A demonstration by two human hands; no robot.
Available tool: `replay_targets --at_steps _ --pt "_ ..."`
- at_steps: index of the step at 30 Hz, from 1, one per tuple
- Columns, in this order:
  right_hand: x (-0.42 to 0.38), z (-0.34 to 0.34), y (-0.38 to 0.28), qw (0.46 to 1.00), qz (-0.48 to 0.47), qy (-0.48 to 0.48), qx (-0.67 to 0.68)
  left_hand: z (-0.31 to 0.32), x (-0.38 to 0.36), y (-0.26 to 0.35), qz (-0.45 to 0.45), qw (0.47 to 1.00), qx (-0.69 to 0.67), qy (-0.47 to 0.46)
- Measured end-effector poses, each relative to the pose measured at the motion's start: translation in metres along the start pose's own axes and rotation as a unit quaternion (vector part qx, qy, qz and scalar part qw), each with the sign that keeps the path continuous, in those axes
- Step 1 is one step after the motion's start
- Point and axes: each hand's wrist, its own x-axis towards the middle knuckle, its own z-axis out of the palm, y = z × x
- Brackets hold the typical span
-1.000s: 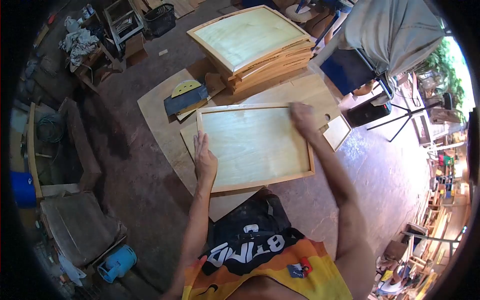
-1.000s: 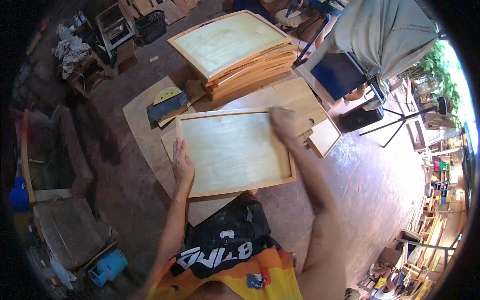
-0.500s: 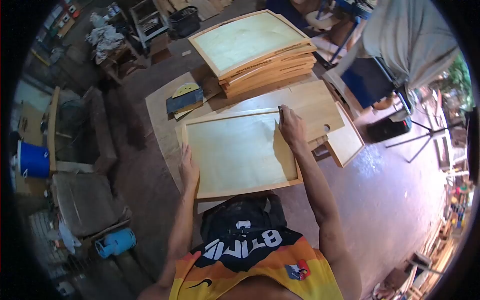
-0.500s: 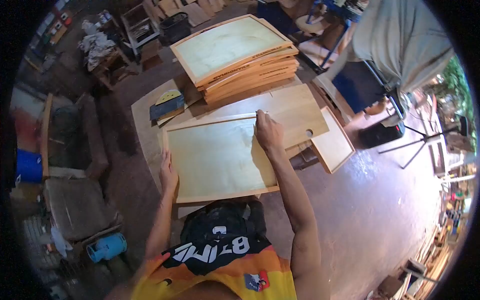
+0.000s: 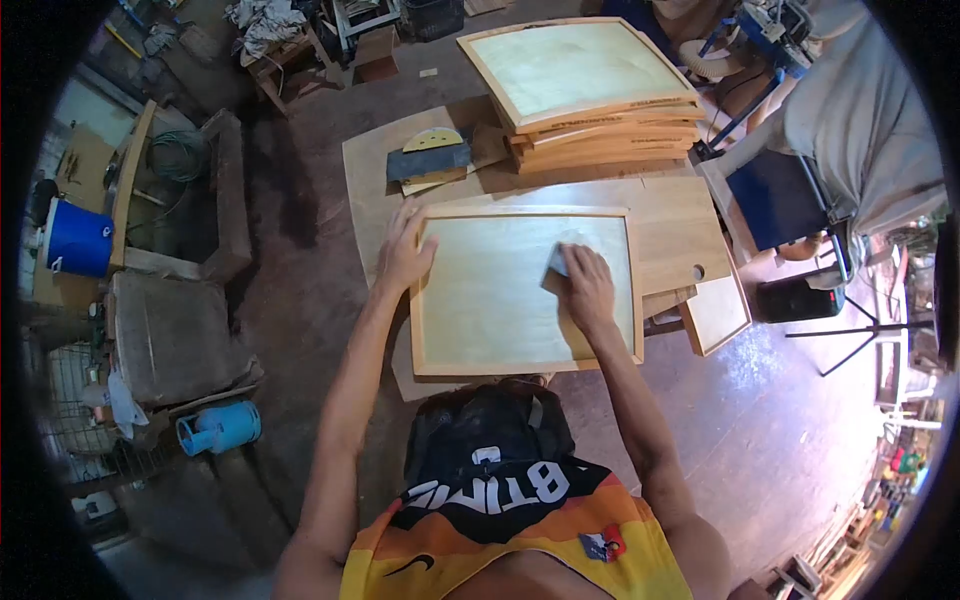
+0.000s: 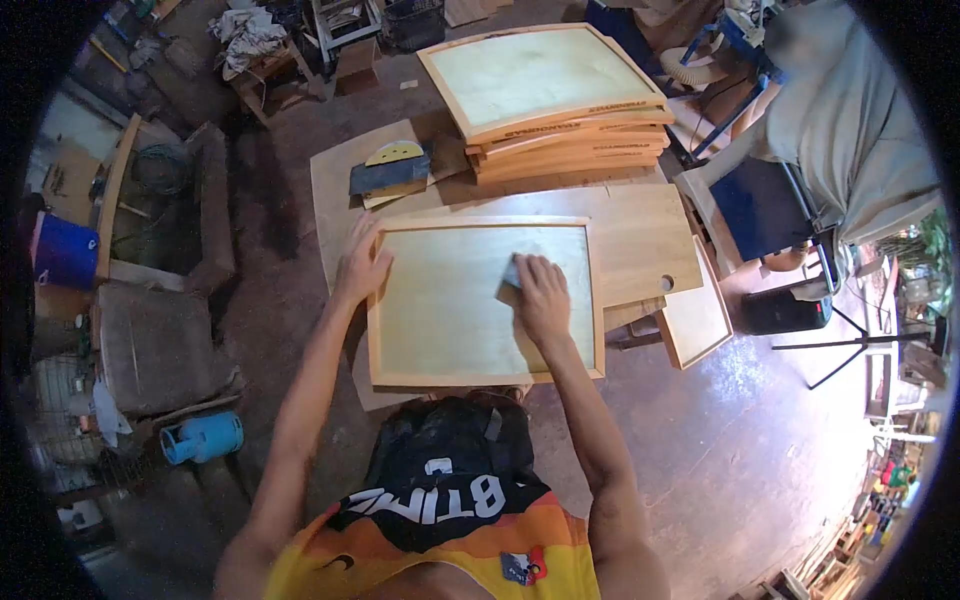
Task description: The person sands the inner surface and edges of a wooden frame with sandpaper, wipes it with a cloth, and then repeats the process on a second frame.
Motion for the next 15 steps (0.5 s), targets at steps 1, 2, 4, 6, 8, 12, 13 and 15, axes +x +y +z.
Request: replay_targets --at_steps 1,2,4,6,8,12,13,15 --pt "-0.01 0.0 0.006 0.997 0.039 0.029 0.065 0.0 0.016 -0.007 0.051 0.999 0.018 0.0" --pt "-0.025 -0.012 0.005 0.99 0.115 0.055 0.061 -0.002 0.02 -0.013 0.059 0.998 0.01 -0.037" --pt "-0.04 -0.063 -0.036 0.884 0.414 0.157 0.149 -0.004 0.038 -0.022 0.091 0.989 -0.01 -0.112" --pt "-0.103 -0.077 -0.038 0.828 0.5 0.252 -0.035 0.001 0.049 -0.036 0.116 0.989 -0.015 -0.094" --pt "-0.168 -0.059 -0.041 0.715 0.603 0.328 0.13 0.005 0.055 -0.043 0.124 0.985 -0.022 -0.114" --pt "-0.205 -0.037 -0.083 0.427 0.548 0.264 0.669 0.012 0.051 -0.046 0.145 0.985 -0.024 -0.087" --pt "-0.196 -0.029 -0.087 0.43 0.509 0.272 0.694 0.007 0.05 -0.041 0.141 0.985 -0.022 -0.099" --pt "-0.162 -0.028 -0.086 0.506 0.501 0.263 0.651 -0.015 0.034 -0.037 0.132 0.983 -0.038 -0.12"
